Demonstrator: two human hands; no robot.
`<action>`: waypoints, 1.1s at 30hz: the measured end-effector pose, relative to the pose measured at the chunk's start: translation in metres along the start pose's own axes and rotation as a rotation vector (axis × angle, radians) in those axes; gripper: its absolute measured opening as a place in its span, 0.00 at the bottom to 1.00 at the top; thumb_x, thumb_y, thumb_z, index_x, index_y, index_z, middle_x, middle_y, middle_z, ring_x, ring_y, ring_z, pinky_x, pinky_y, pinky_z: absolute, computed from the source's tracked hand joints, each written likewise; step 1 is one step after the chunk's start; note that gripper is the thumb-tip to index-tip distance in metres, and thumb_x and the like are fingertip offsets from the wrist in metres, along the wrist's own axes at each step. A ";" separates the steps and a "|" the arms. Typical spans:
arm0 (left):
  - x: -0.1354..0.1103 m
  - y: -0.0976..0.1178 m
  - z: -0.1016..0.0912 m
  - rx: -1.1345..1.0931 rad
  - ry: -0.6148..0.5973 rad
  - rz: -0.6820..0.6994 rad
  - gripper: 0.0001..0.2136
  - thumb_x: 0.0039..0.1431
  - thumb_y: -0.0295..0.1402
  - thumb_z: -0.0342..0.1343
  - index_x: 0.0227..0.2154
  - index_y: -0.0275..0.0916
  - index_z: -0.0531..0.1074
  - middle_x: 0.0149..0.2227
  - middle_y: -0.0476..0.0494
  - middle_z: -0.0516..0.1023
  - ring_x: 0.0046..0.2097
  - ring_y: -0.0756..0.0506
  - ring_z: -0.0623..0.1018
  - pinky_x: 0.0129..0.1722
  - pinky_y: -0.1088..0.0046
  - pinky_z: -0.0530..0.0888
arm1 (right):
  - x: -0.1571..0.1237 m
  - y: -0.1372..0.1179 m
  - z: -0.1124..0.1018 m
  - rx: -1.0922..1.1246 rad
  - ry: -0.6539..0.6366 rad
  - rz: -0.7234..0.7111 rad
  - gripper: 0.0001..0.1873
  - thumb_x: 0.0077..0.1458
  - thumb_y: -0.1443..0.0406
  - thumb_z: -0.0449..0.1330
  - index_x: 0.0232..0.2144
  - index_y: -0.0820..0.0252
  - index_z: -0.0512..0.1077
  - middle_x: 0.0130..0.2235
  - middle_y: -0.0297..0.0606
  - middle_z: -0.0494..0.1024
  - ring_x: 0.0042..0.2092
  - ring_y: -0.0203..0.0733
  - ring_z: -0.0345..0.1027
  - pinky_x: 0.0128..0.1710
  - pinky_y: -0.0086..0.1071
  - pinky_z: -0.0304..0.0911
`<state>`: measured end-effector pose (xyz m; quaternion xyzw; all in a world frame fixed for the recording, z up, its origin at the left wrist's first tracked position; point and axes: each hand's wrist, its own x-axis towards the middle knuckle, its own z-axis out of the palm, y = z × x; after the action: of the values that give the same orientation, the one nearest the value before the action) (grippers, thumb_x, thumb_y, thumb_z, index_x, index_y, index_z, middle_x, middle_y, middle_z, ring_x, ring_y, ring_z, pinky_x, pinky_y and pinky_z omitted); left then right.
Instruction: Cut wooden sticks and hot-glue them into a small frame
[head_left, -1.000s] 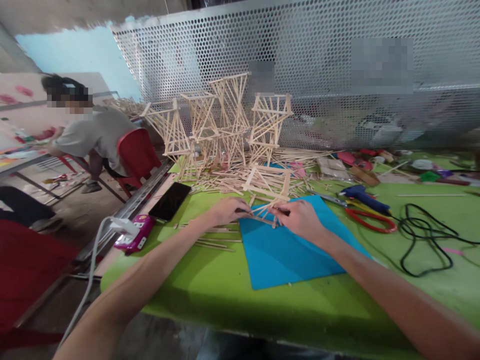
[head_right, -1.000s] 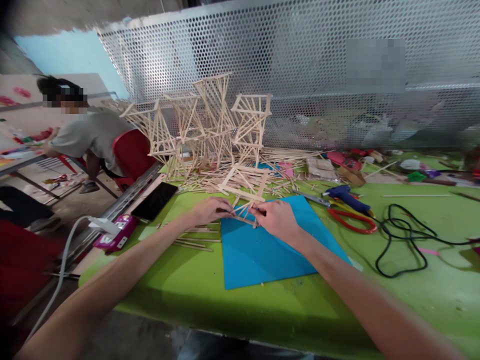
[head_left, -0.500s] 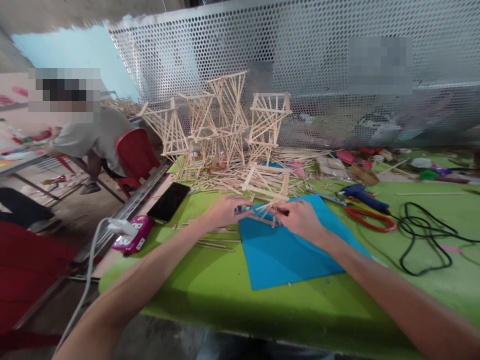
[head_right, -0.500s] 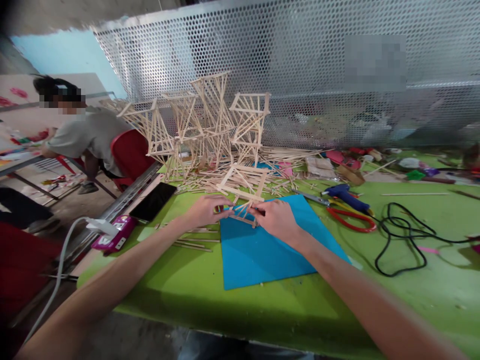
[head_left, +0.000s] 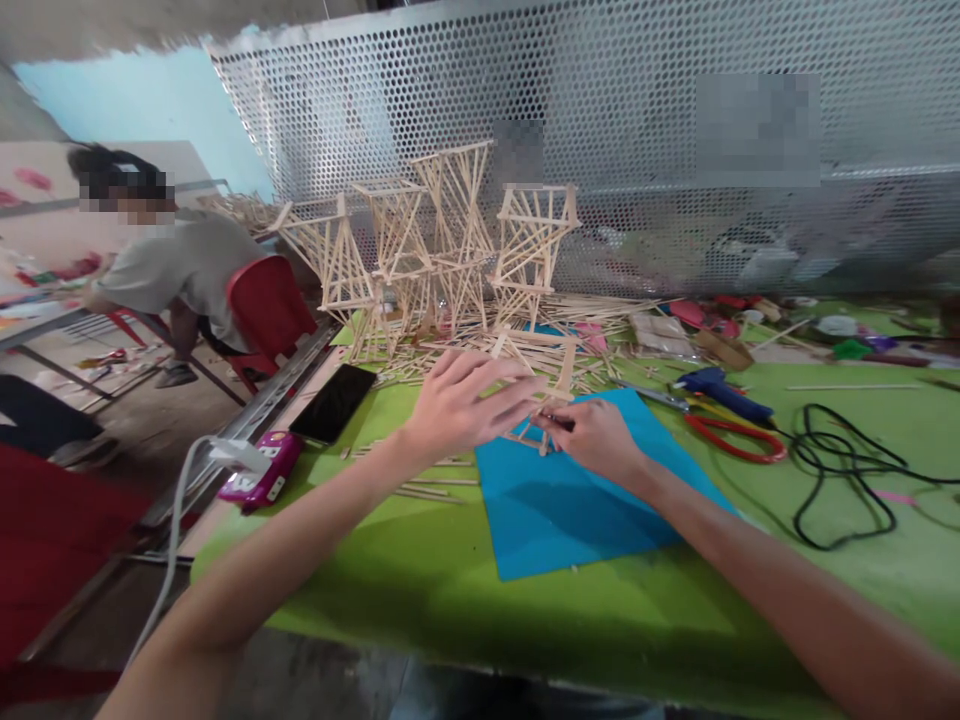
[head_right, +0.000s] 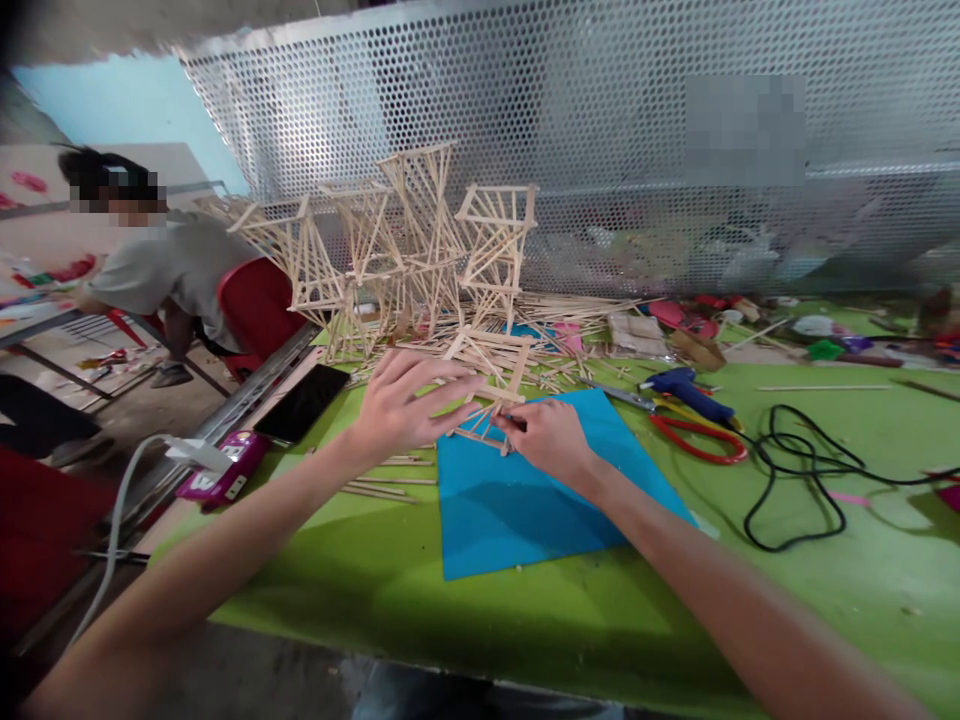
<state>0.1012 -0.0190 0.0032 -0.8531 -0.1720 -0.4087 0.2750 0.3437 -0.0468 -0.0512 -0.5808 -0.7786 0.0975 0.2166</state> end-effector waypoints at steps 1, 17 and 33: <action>0.003 0.001 0.001 0.009 -0.040 0.006 0.17 0.65 0.39 0.63 0.56 0.51 0.75 0.50 0.49 0.83 0.49 0.44 0.79 0.46 0.63 0.72 | 0.000 0.000 0.000 0.007 -0.001 0.004 0.21 0.66 0.56 0.57 0.25 0.53 0.82 0.27 0.34 0.84 0.30 0.39 0.76 0.32 0.31 0.57; 0.016 -0.005 0.020 -0.051 -0.100 0.165 0.12 0.68 0.31 0.58 0.53 0.49 0.75 0.49 0.53 0.83 0.48 0.47 0.77 0.46 0.66 0.72 | 0.000 0.004 0.002 -0.076 0.034 -0.022 0.23 0.67 0.52 0.57 0.26 0.55 0.82 0.24 0.35 0.81 0.28 0.40 0.72 0.29 0.33 0.50; 0.006 -0.009 0.028 -0.412 -0.024 0.056 0.08 0.69 0.33 0.58 0.45 0.48 0.80 0.47 0.51 0.85 0.49 0.50 0.83 0.48 0.69 0.80 | 0.000 0.005 0.004 -0.105 0.040 -0.062 0.21 0.67 0.54 0.57 0.30 0.53 0.84 0.27 0.36 0.84 0.30 0.42 0.75 0.31 0.33 0.56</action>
<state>0.1177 0.0057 -0.0034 -0.9006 -0.0644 -0.4171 0.1040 0.3465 -0.0447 -0.0565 -0.5689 -0.7957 0.0381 0.2042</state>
